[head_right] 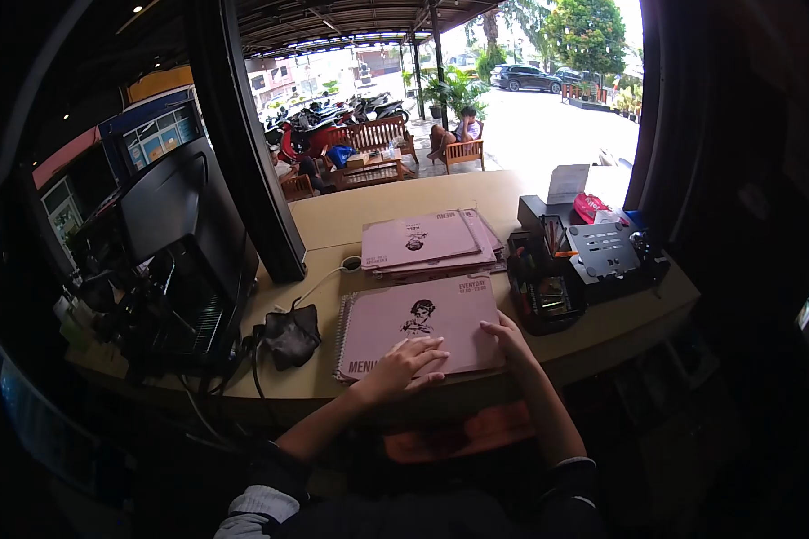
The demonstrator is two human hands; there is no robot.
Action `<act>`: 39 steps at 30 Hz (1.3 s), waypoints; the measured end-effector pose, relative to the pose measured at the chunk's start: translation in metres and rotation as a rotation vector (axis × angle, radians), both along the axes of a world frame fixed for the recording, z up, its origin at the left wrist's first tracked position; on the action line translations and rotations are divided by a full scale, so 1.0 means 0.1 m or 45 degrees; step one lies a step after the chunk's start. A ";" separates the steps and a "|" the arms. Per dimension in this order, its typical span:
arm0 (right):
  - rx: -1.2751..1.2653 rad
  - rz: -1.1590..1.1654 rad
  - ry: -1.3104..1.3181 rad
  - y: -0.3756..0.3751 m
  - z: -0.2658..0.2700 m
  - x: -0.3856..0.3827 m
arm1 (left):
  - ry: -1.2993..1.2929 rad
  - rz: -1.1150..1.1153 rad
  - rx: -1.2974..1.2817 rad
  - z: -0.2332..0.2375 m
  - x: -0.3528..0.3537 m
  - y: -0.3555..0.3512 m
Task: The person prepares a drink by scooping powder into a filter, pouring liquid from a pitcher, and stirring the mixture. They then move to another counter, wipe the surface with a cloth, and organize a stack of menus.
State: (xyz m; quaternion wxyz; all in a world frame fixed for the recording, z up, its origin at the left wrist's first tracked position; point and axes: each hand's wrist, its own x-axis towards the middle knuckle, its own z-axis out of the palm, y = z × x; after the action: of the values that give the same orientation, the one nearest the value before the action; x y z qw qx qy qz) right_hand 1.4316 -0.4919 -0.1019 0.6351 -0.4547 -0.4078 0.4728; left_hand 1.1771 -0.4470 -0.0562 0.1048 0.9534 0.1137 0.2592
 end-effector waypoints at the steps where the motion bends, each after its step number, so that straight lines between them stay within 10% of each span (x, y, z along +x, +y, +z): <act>1: 0.002 -0.004 0.101 -0.01 -0.02 0.00 | -0.003 -0.028 -0.076 0.04 -0.03 -0.01; 12: -0.081 -0.013 -0.136 0.20 -0.14 -0.09 | -0.132 0.168 -0.315 0.18 -0.33 0.29; 21: -0.632 -0.225 -1.960 0.31 0.50 -0.26 | 0.281 0.423 -0.042 -0.37 -0.43 0.59; 26: -0.053 -0.264 -2.063 1.32 0.60 -0.72 | 0.284 0.435 -0.086 -0.40 -0.43 0.60; 39: 0.038 -0.459 -2.549 3.00 -0.04 -1.57 | 0.239 0.497 -0.085 -0.40 -0.47 0.58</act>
State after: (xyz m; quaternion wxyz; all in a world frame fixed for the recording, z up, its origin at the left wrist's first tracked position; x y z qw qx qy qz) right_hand 1.2744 -0.1917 -0.1059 0.0694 -0.6883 -0.6835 -0.2329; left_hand 1.1305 -0.3889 -0.0964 0.0729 0.9292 0.3140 0.1809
